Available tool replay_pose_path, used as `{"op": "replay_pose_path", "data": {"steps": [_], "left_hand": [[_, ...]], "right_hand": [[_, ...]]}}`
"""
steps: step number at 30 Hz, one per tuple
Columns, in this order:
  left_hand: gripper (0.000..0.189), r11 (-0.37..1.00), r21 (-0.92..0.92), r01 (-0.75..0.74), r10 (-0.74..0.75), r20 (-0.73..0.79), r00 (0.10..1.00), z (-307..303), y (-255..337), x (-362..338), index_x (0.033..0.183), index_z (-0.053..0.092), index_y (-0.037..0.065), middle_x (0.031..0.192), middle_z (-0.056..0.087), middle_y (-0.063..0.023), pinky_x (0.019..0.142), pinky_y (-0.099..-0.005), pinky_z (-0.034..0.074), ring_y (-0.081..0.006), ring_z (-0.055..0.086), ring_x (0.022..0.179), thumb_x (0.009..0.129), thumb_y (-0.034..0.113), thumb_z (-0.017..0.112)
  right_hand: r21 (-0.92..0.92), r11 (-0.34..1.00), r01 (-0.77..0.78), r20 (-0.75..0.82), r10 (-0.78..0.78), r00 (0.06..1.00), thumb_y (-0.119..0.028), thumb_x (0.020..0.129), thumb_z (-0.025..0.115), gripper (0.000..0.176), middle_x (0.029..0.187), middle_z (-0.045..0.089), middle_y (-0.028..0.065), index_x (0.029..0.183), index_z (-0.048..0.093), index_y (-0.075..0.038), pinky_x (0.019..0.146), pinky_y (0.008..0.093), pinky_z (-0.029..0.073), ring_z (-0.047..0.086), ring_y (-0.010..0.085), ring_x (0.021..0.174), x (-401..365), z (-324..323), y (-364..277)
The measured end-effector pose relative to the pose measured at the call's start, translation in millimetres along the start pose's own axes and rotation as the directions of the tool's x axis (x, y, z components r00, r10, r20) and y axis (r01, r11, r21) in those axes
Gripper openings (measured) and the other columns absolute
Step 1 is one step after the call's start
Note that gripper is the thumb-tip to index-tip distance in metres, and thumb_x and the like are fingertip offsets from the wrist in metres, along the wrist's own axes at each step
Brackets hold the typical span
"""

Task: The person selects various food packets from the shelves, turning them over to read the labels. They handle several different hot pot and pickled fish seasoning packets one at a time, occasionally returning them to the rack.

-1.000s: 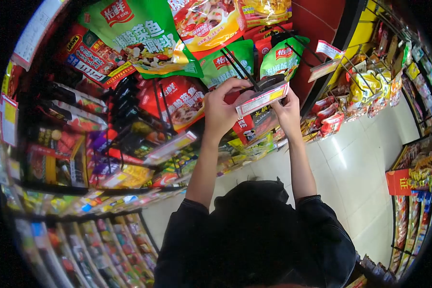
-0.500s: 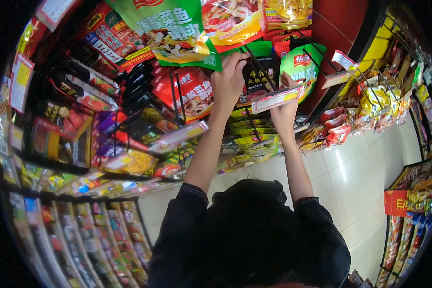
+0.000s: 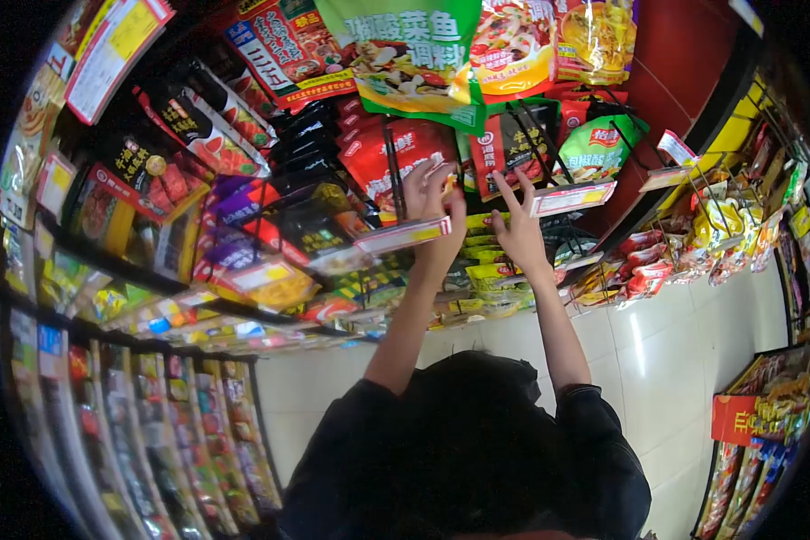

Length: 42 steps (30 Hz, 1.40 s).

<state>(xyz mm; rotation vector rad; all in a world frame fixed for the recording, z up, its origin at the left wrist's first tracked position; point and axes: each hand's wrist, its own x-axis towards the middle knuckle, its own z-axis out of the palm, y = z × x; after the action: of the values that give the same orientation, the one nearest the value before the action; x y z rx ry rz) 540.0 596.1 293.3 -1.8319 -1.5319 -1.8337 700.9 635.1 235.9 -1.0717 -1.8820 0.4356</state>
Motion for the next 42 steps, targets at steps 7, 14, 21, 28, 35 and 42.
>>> {"op": "replay_pose_path", "data": {"steps": [7, 14, 21, 28, 35, 42], "left_hand": [[0.077, 0.938, 0.284, 0.198, -0.168, -0.125, 0.978, -47.8, -57.7, -43.6, 0.148, 0.040, 0.003, 0.142, 0.041, -0.0204, 0.112, -0.0469, 0.034, -0.0380, 0.044, 0.130, 0.081, 0.010, 0.080], [0.089, 0.938, -0.127, 0.324, -0.340, -0.136, 0.930, -30.9, -100.3, -52.4, 0.154, 0.025, 0.002, 0.141, 0.046, -0.0251, 0.104, -0.0466, 0.042, -0.0334, 0.053, 0.125, 0.086, 0.015, 0.080], [0.032, 0.847, -0.092, 0.523, -0.526, -0.014, 0.850, -52.6, -66.8, -49.6, 0.126, 0.053, 0.000, 0.110, 0.061, -0.0169, 0.085, -0.0406, 0.050, -0.0279, 0.065, 0.100, 0.099, 0.013, 0.064], [0.020, 0.895, -0.166, 0.414, -0.437, -0.143, 0.888, -73.6, -51.3, -62.8, 0.117, 0.059, 0.001, 0.097, 0.064, -0.0078, 0.084, -0.0325, 0.049, -0.0173, 0.062, 0.092, 0.101, 0.014, 0.060], [0.035, 0.721, -0.270, 0.638, -0.611, 0.188, 0.769, -145.6, 8.3, -82.2, 0.131, 0.054, 0.001, 0.108, 0.065, -0.0109, 0.088, -0.0323, 0.046, -0.0161, 0.059, 0.095, 0.107, 0.027, 0.051], [0.042, 0.566, -0.443, 0.695, -0.635, 0.304, 0.711, -148.5, 23.7, -126.9, 0.141, 0.048, 0.001, 0.123, 0.061, -0.0071, 0.096, -0.0318, 0.045, -0.0143, 0.058, 0.104, 0.108, 0.028, 0.051]], "right_hand": [[0.073, 0.996, -0.054, -0.056, 0.058, 0.997, 0.001, 0.088, 0.064, 0.061, 0.143, 0.043, 0.0243, 0.146, 0.051, -0.013, 0.112, 0.0479, 0.036, 0.043, 0.0438, 0.133, -25.9, 15.7, -14.2], [0.237, 0.964, -0.119, -0.027, 0.129, 0.991, 0.006, 0.089, 0.060, 0.045, 0.126, 0.053, 0.0172, 0.132, 0.059, -0.006, 0.090, 0.0372, 0.053, 0.056, 0.0339, 0.118, -68.9, 14.4, -49.7], [0.209, 0.971, -0.118, -0.092, 0.140, 0.986, 0.006, 0.091, 0.059, 0.034, 0.120, 0.056, 0.0142, 0.124, 0.063, -0.004, 0.082, 0.0315, 0.053, 0.062, 0.0247, 0.099, -90.9, 7.0, -54.3], [0.208, 0.975, -0.074, -0.093, 0.095, 0.991, 0.007, 0.092, 0.057, 0.032, 0.119, 0.057, 0.0156, 0.121, 0.064, -0.004, 0.081, 0.0316, 0.054, 0.062, 0.0252, 0.099, -81.0, -8.4, -77.4], [0.269, 0.962, 0.050, -0.118, -0.019, 0.993, -0.019, 0.098, 0.063, 0.046, 0.135, 0.055, 0.0184, 0.140, 0.052, -0.005, 0.105, 0.0405, 0.044, 0.056, 0.0328, 0.122, -33.8, -23.5, -105.9], [0.721, 0.660, -0.211, 0.168, 0.129, 0.977, -0.014, 0.097, 0.070, 0.061, 0.134, 0.058, 0.0097, 0.149, 0.041, 0.001, 0.105, 0.0313, 0.044, 0.054, 0.0136, 0.122, -34.4, -12.2, -115.5]]}}
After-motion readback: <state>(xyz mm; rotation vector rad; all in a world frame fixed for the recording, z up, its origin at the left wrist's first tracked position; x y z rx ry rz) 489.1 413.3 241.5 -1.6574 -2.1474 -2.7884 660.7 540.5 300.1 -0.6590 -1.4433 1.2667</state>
